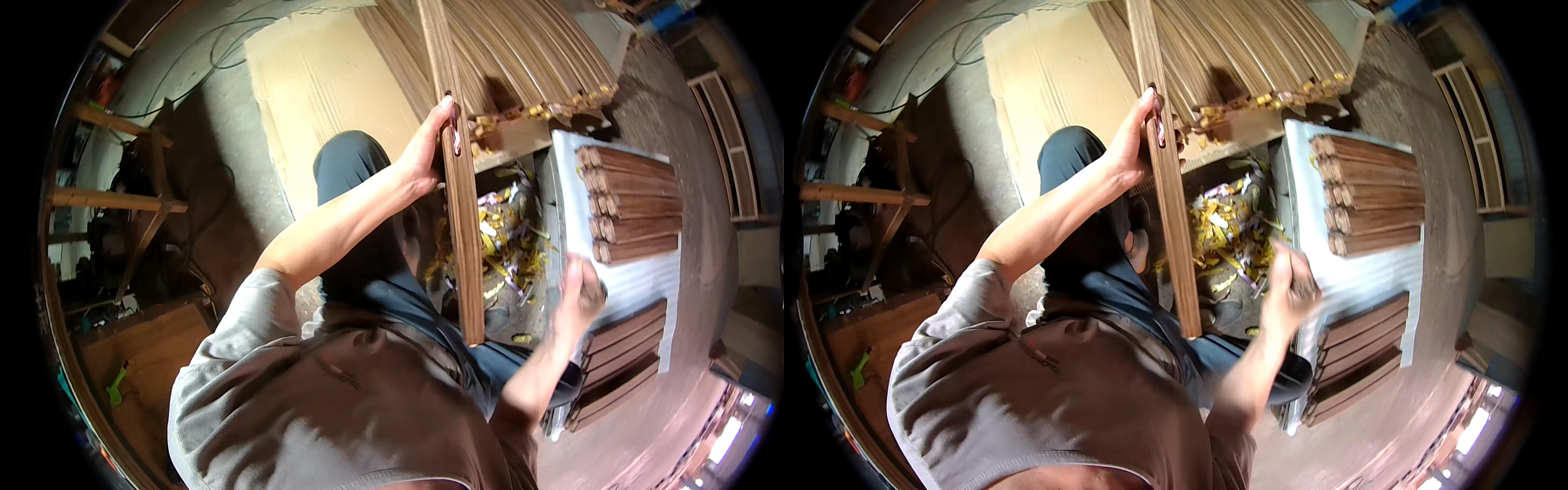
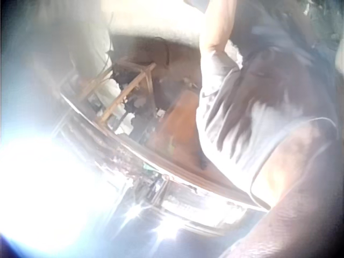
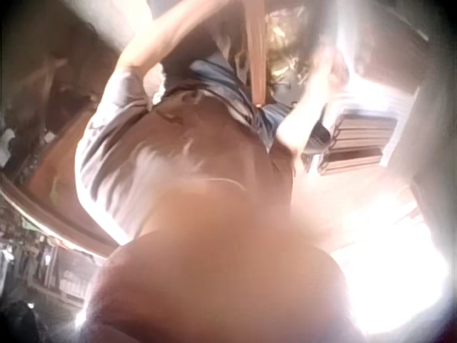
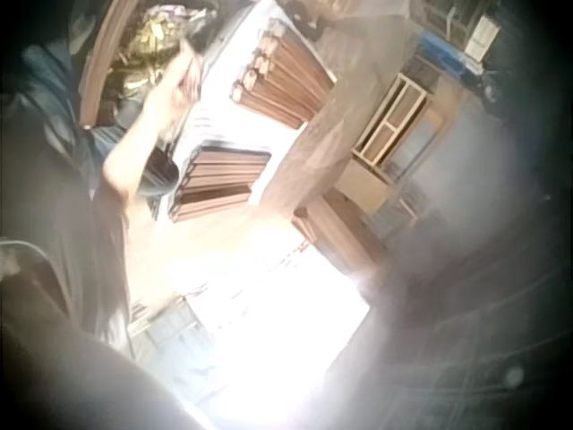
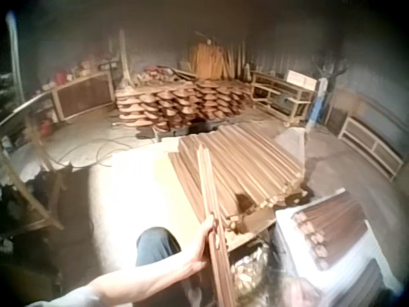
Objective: The person sits on the floor and uses a carving knife to shape the ends of wooden slats. They hold each slat in their left hand and carefully shave off wood with the knife in their right hand, creating wood shavings. Finished slats are placed on a nearby white plastic stool.
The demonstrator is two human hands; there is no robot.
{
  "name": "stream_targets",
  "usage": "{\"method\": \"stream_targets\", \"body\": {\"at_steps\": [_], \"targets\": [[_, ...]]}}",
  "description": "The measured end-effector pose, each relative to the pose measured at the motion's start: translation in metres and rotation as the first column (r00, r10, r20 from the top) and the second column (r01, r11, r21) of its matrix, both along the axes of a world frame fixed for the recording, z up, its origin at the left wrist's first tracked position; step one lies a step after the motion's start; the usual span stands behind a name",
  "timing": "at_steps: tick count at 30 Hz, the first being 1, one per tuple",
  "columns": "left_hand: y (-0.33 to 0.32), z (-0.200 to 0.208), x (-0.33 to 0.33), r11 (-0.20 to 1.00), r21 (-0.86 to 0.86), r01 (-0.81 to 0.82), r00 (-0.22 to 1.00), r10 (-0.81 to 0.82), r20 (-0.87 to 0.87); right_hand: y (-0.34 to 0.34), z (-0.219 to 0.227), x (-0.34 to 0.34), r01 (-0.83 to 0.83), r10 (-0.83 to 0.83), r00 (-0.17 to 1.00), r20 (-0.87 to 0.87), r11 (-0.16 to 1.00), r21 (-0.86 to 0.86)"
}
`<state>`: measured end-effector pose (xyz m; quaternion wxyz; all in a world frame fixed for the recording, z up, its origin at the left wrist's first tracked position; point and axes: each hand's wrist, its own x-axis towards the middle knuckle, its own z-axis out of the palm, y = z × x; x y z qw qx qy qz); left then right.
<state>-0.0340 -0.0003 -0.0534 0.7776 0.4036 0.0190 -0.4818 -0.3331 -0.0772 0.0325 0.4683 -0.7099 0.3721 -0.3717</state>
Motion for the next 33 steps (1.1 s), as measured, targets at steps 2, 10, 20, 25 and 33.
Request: {"method": "stream_targets", "body": {"at_steps": [2,10,20,25,33], "targets": [[-0.001,-0.016,-0.014,0.994,-0.031,0.106,0.992,-0.108,-0.066,0.004,0.006,0.036,-0.025,-0.005,0.992,0.127,0.972,0.232],[-0.007,-0.010,-0.035,0.965,-0.158,0.207,0.965,-0.228,-0.129,-0.005,-0.009,0.123,-0.393,0.261,0.907,-0.332,0.810,-0.437],[-0.010,-0.032,-0.029,0.949,-0.120,0.293,0.941,-0.308,-0.139,-0.026,-0.002,0.181,-0.592,0.169,0.714,-0.680,0.664,-0.457],[-0.011,-0.028,-0.033,0.965,-0.091,0.245,0.955,-0.256,-0.147,-0.031,0.007,0.196,-0.665,0.104,0.635,-0.765,0.577,-0.474],[-0.007,-0.022,-0.040,0.943,-0.141,0.300,0.935,-0.320,-0.153,-0.055,0.009,0.202,-0.759,0.123,0.619,-0.775,0.346,-0.552]]}}
